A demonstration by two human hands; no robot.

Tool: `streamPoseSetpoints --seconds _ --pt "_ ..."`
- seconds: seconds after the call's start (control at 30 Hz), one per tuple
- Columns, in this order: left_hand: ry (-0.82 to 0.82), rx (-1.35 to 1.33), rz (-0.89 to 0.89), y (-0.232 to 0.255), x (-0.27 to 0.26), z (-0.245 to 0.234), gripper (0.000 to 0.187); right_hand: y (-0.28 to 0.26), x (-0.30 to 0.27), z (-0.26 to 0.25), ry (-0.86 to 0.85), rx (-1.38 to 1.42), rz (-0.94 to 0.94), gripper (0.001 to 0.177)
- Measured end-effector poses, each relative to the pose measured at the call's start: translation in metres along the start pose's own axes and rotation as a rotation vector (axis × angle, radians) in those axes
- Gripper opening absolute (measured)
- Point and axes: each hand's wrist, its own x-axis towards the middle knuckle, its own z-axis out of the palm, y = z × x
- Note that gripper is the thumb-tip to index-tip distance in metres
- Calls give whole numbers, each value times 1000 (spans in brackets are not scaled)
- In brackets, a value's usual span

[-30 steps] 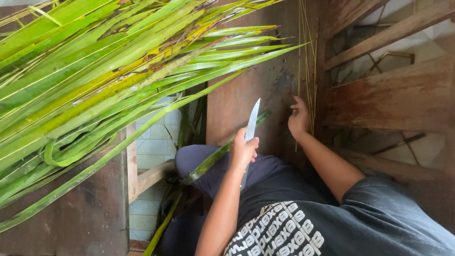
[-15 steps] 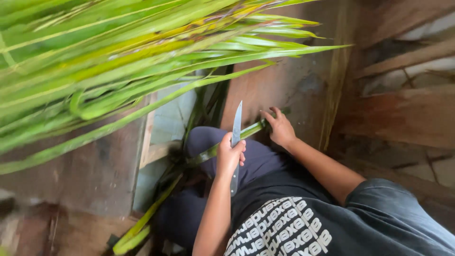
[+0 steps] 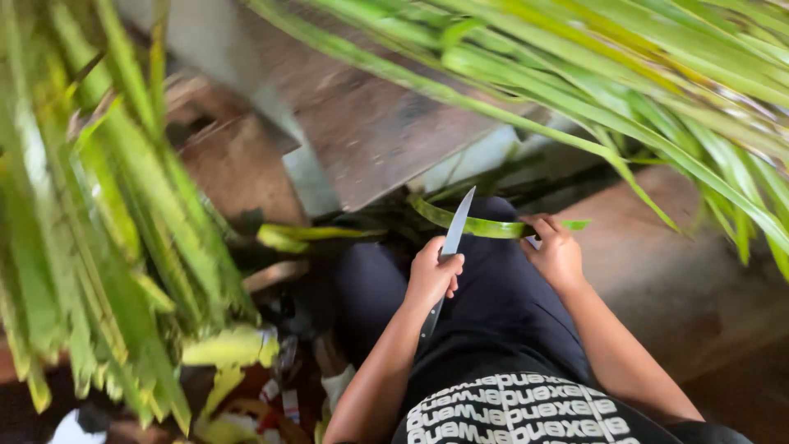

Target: Stripping the midrib from palm leaves using a knife

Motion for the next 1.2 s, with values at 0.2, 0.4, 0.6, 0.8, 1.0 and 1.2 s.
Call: streamPoseSetpoints --seconds 0.2,0.4,0.6,0.8,1.0,1.2 --pt "218 -218 74 -7 -19 -51 58 -81 47 13 31 -64 -402 47" --pt "434 -349 163 -8 -46 -89 40 -156 59 32 -223 263 -488 67" --pt "631 -431 133 -12 -70 -124 40 -232 58 56 -477 456 -674 30" --pt "797 -554 195 -14 -87 -160 56 -329 55 120 -745 551 -595 28" --pt "921 -480 171 -7 -125 -179 68 -406 42 215 -1096 981 -56 48" --pt "1023 -557 248 -56 -121 -198 39 -430 32 323 -973 903 65 45"
